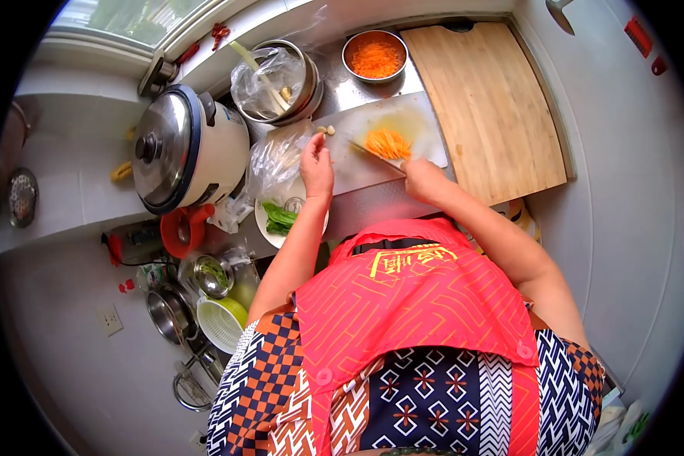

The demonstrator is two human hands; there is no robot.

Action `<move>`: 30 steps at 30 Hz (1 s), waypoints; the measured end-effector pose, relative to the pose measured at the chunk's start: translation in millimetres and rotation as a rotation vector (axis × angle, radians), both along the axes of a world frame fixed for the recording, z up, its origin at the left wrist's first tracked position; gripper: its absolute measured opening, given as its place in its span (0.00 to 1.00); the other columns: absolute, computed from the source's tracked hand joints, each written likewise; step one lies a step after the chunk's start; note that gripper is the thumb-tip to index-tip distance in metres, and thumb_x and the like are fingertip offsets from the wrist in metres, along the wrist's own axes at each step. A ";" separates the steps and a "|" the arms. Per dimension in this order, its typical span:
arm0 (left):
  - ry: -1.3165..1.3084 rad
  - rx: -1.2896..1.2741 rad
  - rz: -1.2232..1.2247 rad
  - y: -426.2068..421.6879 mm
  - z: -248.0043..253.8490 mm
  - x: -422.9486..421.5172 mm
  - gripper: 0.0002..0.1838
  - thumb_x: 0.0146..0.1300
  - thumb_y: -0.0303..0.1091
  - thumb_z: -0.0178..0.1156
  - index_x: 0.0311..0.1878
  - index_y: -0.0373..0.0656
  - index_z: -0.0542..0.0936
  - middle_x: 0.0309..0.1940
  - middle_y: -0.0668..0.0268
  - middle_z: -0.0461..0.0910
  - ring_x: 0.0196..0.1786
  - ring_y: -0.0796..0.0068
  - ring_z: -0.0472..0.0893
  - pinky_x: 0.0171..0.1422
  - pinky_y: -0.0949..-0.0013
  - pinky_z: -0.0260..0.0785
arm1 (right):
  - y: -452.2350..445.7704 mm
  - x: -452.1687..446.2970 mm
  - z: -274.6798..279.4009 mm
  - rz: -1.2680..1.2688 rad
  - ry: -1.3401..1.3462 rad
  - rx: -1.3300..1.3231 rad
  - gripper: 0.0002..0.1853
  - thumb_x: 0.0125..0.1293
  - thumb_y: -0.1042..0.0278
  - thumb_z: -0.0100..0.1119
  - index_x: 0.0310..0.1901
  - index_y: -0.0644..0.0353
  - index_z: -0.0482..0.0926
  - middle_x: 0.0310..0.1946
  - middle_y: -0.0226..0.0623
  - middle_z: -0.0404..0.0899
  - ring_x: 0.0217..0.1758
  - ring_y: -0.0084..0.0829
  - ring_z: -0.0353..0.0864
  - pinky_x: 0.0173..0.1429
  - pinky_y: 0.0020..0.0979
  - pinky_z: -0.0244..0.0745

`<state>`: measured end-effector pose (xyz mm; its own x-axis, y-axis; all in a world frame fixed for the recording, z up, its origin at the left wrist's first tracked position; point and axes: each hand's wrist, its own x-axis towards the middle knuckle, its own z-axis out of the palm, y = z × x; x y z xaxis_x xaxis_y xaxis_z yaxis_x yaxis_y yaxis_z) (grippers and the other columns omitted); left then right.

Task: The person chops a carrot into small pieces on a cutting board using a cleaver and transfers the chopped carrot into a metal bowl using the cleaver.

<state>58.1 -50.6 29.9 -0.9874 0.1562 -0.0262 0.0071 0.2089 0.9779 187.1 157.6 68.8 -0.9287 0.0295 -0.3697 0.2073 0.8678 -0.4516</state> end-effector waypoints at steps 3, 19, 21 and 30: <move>0.074 -0.165 -0.334 -6.2 37.7 -23.7 0.16 0.57 0.19 0.51 0.48 0.39 0.81 0.41 0.59 0.82 0.45 0.68 0.81 0.53 0.70 0.71 | -16.4 7.3 -2.5 -0.028 0.018 0.014 0.08 0.57 0.73 0.50 0.35 0.64 0.78 0.34 0.53 0.81 0.39 0.53 0.81 0.44 0.48 0.77; 0.346 -0.623 -1.274 24.1 90.6 -21.2 0.18 0.50 0.18 0.47 0.40 0.38 0.84 0.42 0.53 0.82 0.50 0.51 0.79 0.58 0.58 0.70 | -63.1 31.6 11.4 -0.354 0.304 0.094 0.08 0.54 0.75 0.55 0.37 0.54 0.73 0.35 0.38 0.77 0.37 0.48 0.80 0.38 0.47 0.75; 0.362 -0.558 -1.318 30.1 91.0 -17.7 0.18 0.50 0.18 0.47 0.40 0.38 0.84 0.42 0.53 0.82 0.49 0.51 0.78 0.57 0.57 0.70 | -68.4 32.6 17.3 -0.351 0.331 0.097 0.08 0.56 0.73 0.54 0.38 0.52 0.73 0.35 0.38 0.76 0.34 0.49 0.80 0.36 0.48 0.76; 0.462 -0.451 -1.439 37.2 77.6 -23.8 0.18 0.49 0.17 0.48 0.40 0.37 0.84 0.43 0.52 0.82 0.49 0.49 0.78 0.55 0.56 0.71 | -65.5 40.0 22.2 -0.408 0.344 0.077 0.08 0.56 0.73 0.54 0.39 0.52 0.72 0.34 0.37 0.75 0.33 0.48 0.80 0.35 0.49 0.75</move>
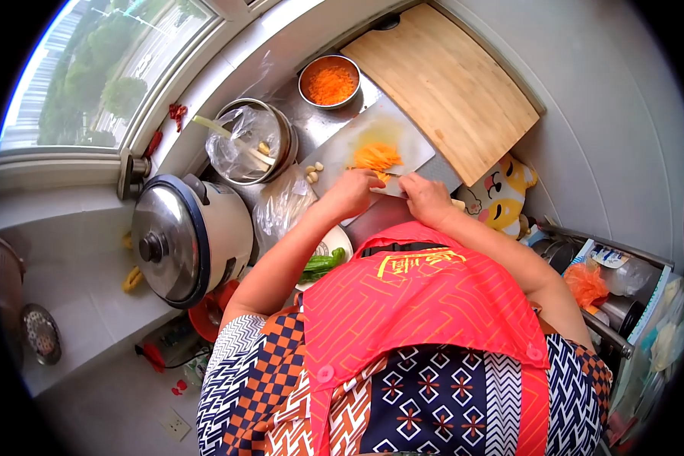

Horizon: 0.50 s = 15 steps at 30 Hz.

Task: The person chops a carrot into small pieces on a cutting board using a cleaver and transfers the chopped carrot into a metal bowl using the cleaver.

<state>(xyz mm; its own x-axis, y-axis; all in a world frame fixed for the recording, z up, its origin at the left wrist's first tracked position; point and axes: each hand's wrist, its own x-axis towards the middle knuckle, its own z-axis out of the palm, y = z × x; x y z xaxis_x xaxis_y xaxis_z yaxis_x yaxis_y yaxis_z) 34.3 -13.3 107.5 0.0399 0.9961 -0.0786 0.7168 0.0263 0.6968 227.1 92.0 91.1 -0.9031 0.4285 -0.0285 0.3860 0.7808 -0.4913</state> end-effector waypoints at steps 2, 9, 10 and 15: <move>0.015 0.028 -0.013 -1.9 -9.6 11.2 0.15 0.50 0.19 0.51 0.39 0.37 0.84 0.40 0.52 0.82 0.46 0.49 0.79 0.52 0.56 0.71 | -1.2 -0.3 2.4 -0.007 -0.024 0.003 0.08 0.57 0.73 0.53 0.39 0.52 0.72 0.36 0.38 0.75 0.33 0.48 0.80 0.34 0.49 0.75; 0.116 -0.022 0.008 1.4 -21.9 27.2 0.08 0.56 0.24 0.54 0.35 0.36 0.82 0.36 0.53 0.79 0.44 0.51 0.77 0.49 0.57 0.70 | -2.5 0.2 -3.9 -0.040 -0.093 0.004 0.08 0.61 0.72 0.50 0.43 0.52 0.72 0.40 0.39 0.75 0.32 0.50 0.81 0.33 0.50 0.76; 0.116 -0.032 0.016 2.5 -22.3 26.4 0.07 0.56 0.24 0.54 0.35 0.36 0.82 0.36 0.53 0.79 0.44 0.51 0.77 0.49 0.56 0.70 | -2.7 0.3 -6.3 -0.049 -0.082 -0.001 0.08 0.61 0.72 0.50 0.43 0.52 0.72 0.40 0.39 0.75 0.31 0.50 0.81 0.33 0.50 0.76; 0.060 -0.165 0.070 23.1 -17.7 25.4 0.09 0.54 0.24 0.54 0.37 0.35 0.81 0.38 0.52 0.78 0.45 0.49 0.77 0.51 0.57 0.70 | 19.2 4.4 -5.3 -0.051 -0.078 -0.037 0.08 0.61 0.71 0.51 0.43 0.52 0.72 0.39 0.39 0.75 0.31 0.50 0.81 0.32 0.50 0.76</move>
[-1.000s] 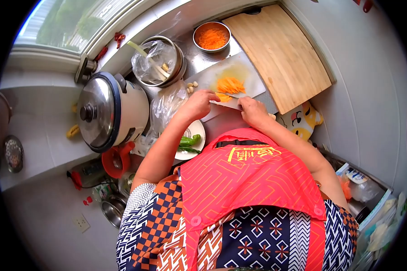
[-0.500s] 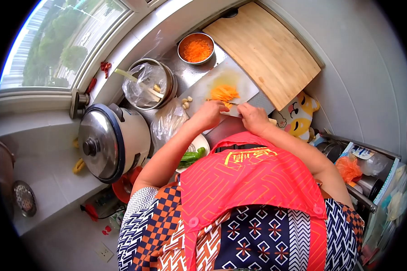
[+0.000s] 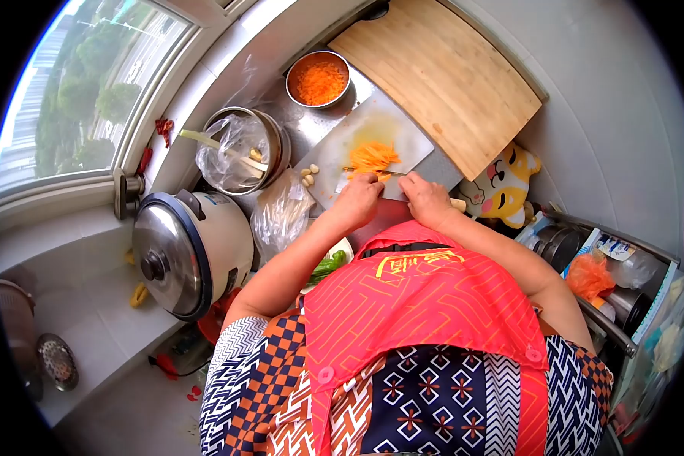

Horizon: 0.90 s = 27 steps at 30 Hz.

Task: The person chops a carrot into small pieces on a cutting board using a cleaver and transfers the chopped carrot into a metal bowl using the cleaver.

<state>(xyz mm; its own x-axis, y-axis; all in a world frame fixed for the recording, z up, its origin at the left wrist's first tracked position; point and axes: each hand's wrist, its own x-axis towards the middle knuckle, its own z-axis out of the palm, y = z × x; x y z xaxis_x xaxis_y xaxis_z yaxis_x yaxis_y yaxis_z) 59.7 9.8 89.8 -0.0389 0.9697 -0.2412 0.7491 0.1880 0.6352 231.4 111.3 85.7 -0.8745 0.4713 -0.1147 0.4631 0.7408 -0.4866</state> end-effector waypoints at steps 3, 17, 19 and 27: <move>-0.037 0.001 -0.016 1.2 -1.6 -10.1 0.10 0.54 0.23 0.54 0.39 0.35 0.81 0.41 0.52 0.78 0.47 0.48 0.77 0.52 0.58 0.70 | 0.5 0.9 -0.7 -0.011 0.009 0.004 0.08 0.60 0.71 0.52 0.42 0.52 0.72 0.38 0.39 0.75 0.30 0.50 0.80 0.32 0.50 0.75; -0.052 0.040 -0.198 22.6 5.8 -34.0 0.15 0.54 0.24 0.53 0.45 0.36 0.82 0.45 0.50 0.79 0.50 0.49 0.77 0.55 0.58 0.70 | 6.3 -0.6 1.1 0.013 0.002 -0.053 0.12 0.54 0.75 0.58 0.39 0.53 0.69 0.38 0.37 0.74 0.35 0.49 0.79 0.35 0.49 0.74; -0.121 -0.086 -0.216 27.3 10.9 -21.8 0.15 0.54 0.24 0.53 0.44 0.37 0.82 0.45 0.50 0.79 0.50 0.48 0.77 0.55 0.58 0.69 | 6.1 0.9 0.4 0.028 0.002 -0.032 0.09 0.57 0.73 0.55 0.40 0.52 0.70 0.37 0.37 0.74 0.34 0.49 0.80 0.34 0.49 0.75; -0.022 -0.169 -0.261 40.6 -56.3 -39.1 0.16 0.51 0.23 0.50 0.42 0.38 0.82 0.44 0.51 0.79 0.51 0.49 0.76 0.57 0.59 0.68 | 9.1 -2.0 -3.0 0.089 0.024 0.036 0.05 0.63 0.68 0.48 0.40 0.51 0.72 0.36 0.37 0.75 0.31 0.46 0.82 0.33 0.46 0.77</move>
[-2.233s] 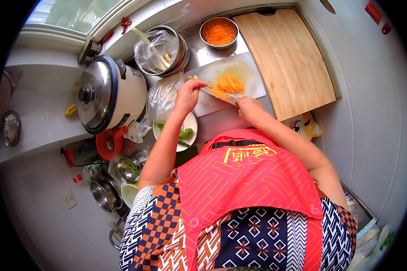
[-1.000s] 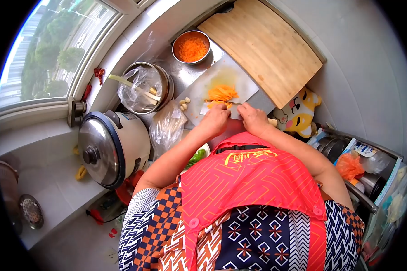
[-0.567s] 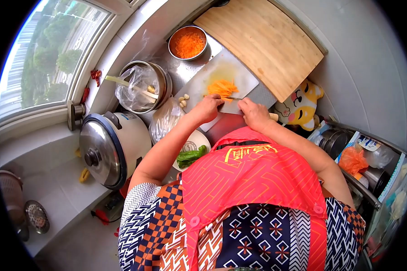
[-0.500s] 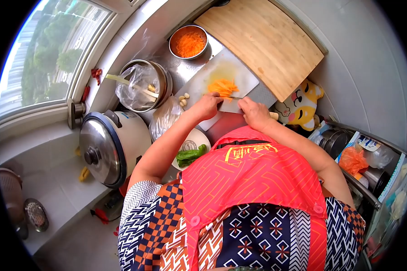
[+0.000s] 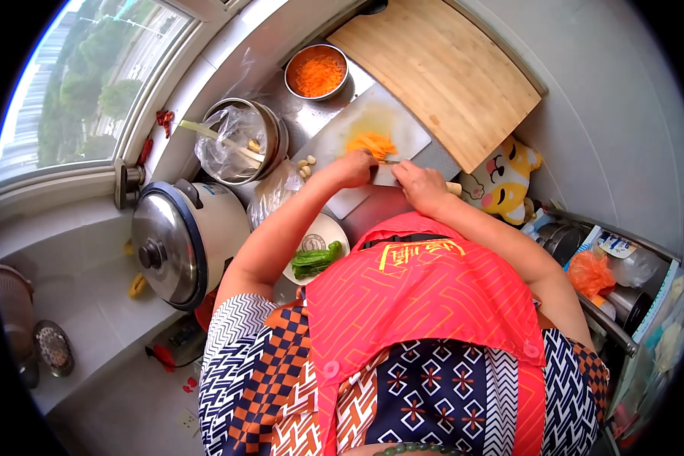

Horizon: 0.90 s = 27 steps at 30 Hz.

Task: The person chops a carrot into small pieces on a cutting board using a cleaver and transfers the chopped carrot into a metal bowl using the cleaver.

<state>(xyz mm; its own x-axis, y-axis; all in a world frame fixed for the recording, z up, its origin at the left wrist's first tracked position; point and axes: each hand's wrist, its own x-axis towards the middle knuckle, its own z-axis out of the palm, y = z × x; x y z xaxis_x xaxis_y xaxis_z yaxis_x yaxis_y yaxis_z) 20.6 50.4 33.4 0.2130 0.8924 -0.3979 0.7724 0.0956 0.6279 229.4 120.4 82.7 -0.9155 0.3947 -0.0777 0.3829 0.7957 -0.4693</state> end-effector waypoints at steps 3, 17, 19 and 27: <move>-0.110 0.111 0.179 -2.0 39.1 -26.8 0.16 0.54 0.22 0.52 0.45 0.38 0.83 0.45 0.52 0.82 0.49 0.56 0.80 0.55 0.64 0.71 | 2.9 1.3 -3.8 0.011 -0.005 -0.010 0.05 0.62 0.69 0.48 0.39 0.51 0.72 0.36 0.37 0.75 0.32 0.46 0.82 0.33 0.47 0.77; 0.004 -0.118 0.126 -21.2 38.0 -26.4 0.24 0.54 0.23 0.50 0.55 0.44 0.80 0.57 0.51 0.74 0.59 0.51 0.73 0.64 0.61 0.64 | 11.7 2.2 -7.2 0.049 0.028 -0.014 0.06 0.59 0.71 0.51 0.39 0.51 0.72 0.36 0.36 0.75 0.33 0.44 0.81 0.34 0.45 0.76; -0.011 -0.111 0.128 -19.2 29.3 -25.2 0.24 0.53 0.23 0.51 0.55 0.44 0.80 0.56 0.50 0.75 0.58 0.51 0.73 0.64 0.61 0.65 | 12.7 3.9 -5.8 0.047 0.041 -0.020 0.06 0.59 0.71 0.51 0.39 0.51 0.72 0.35 0.35 0.75 0.32 0.44 0.81 0.34 0.45 0.76; 0.061 -0.197 0.107 -11.1 31.9 -16.4 0.28 0.51 0.19 0.45 0.56 0.44 0.80 0.57 0.51 0.73 0.62 0.51 0.71 0.67 0.62 0.62 | 20.4 8.1 1.3 0.128 0.086 -0.016 0.05 0.59 0.71 0.52 0.38 0.52 0.73 0.34 0.33 0.76 0.31 0.43 0.81 0.32 0.44 0.76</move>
